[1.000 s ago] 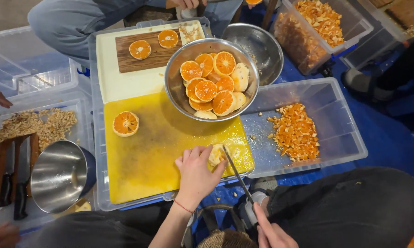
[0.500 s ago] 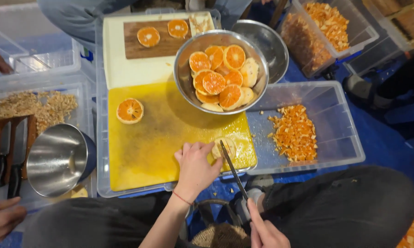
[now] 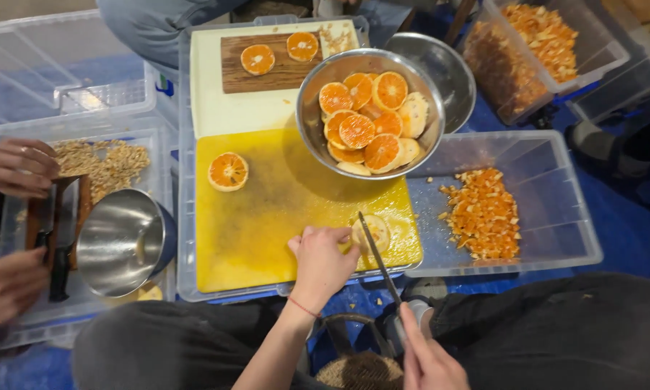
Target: Slicing oranges into rounds on a cutting board and placing them in a bowl.
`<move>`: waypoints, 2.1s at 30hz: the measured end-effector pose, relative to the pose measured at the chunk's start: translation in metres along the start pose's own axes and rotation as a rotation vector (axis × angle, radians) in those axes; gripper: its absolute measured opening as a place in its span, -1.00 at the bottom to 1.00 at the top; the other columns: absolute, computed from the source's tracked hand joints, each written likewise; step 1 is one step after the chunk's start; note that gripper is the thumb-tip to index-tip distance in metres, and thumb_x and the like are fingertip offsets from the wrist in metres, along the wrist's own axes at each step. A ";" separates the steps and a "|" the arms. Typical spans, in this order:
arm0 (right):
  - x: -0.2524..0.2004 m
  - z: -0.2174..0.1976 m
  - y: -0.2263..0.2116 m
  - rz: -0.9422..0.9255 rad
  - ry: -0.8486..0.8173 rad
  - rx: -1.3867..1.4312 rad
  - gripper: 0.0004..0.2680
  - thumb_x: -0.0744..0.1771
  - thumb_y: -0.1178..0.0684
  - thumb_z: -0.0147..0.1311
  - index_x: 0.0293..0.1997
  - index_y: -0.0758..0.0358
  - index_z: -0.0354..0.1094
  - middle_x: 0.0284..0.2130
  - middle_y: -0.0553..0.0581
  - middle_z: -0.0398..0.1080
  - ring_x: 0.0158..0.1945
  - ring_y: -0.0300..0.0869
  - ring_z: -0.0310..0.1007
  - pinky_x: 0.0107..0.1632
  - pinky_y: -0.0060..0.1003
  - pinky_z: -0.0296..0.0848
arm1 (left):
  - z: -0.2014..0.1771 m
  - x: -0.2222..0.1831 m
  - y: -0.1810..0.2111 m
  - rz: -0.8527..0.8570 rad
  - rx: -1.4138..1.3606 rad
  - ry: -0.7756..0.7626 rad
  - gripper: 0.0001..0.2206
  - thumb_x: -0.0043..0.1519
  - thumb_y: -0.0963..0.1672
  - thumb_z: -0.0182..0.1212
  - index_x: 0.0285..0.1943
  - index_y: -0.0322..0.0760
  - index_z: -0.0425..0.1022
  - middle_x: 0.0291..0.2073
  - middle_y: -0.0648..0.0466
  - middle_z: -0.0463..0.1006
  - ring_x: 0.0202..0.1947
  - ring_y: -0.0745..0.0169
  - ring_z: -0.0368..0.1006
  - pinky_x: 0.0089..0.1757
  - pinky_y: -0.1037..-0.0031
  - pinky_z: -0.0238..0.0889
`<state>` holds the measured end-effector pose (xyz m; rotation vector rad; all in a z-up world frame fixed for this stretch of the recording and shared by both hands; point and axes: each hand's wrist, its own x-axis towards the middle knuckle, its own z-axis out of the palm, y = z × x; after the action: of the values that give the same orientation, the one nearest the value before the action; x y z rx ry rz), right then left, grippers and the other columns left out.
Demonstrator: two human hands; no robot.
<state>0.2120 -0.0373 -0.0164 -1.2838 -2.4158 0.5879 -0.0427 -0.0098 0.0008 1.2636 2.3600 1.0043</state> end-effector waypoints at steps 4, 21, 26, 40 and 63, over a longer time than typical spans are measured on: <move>-0.004 0.001 0.001 0.093 0.012 -0.053 -0.52 0.21 0.27 0.15 0.24 -0.19 0.41 -0.80 -0.02 0.31 -0.77 -0.29 0.28 -0.53 -0.38 0.39 | 0.002 -0.002 0.000 -0.004 0.010 0.031 -0.79 0.03 -0.07 0.30 -0.23 -0.15 0.75 -0.43 0.07 0.66 -0.32 0.03 0.38 -0.11 0.22 0.03; 0.029 -0.025 -0.001 0.133 0.107 0.284 -0.56 0.21 0.28 0.12 0.24 0.15 0.39 -0.05 0.18 0.62 -0.10 -0.19 0.73 -0.18 -0.40 0.65 | 0.038 -0.008 0.036 0.115 0.212 0.168 -0.56 0.05 0.02 0.29 0.00 -0.32 0.59 -0.22 -0.12 0.55 -0.24 -0.12 0.33 -0.17 0.12 0.04; 0.024 -0.033 0.036 0.250 0.038 0.208 -0.57 0.23 0.22 0.13 0.24 -0.03 0.41 -0.29 0.04 0.71 -0.38 -0.28 0.77 -0.33 -0.41 0.61 | 0.055 0.011 0.051 0.234 0.321 0.313 -0.54 0.02 0.06 0.36 -0.03 -0.32 0.62 -0.19 -0.10 0.51 -0.22 -0.10 0.28 -0.18 0.14 0.04; 0.004 -0.010 0.021 0.209 -0.143 -0.088 -0.43 0.21 0.20 0.15 0.35 -0.37 0.26 -0.64 -0.02 0.48 -0.63 -0.24 0.57 -0.42 -0.31 0.55 | 0.010 0.015 0.008 0.283 0.175 0.018 -0.55 -0.03 0.04 0.41 0.03 -0.16 0.66 -0.08 0.08 0.51 -0.11 0.01 0.28 -0.05 0.18 0.03; 0.058 -0.004 -0.021 0.071 -0.141 -0.015 -0.49 0.25 0.21 0.08 0.39 -0.07 0.23 -0.57 0.07 0.50 -0.58 -0.11 0.50 -0.39 -0.21 0.48 | 0.011 0.016 0.008 0.109 0.089 -0.103 -0.73 -0.01 -0.09 0.36 -0.13 -0.17 0.70 -0.34 -0.05 0.60 -0.26 -0.07 0.38 -0.14 0.15 0.07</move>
<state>0.1683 0.0017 0.0032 -1.3822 -2.5005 0.7032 -0.0415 0.0110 -0.0004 1.4542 2.3024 0.8508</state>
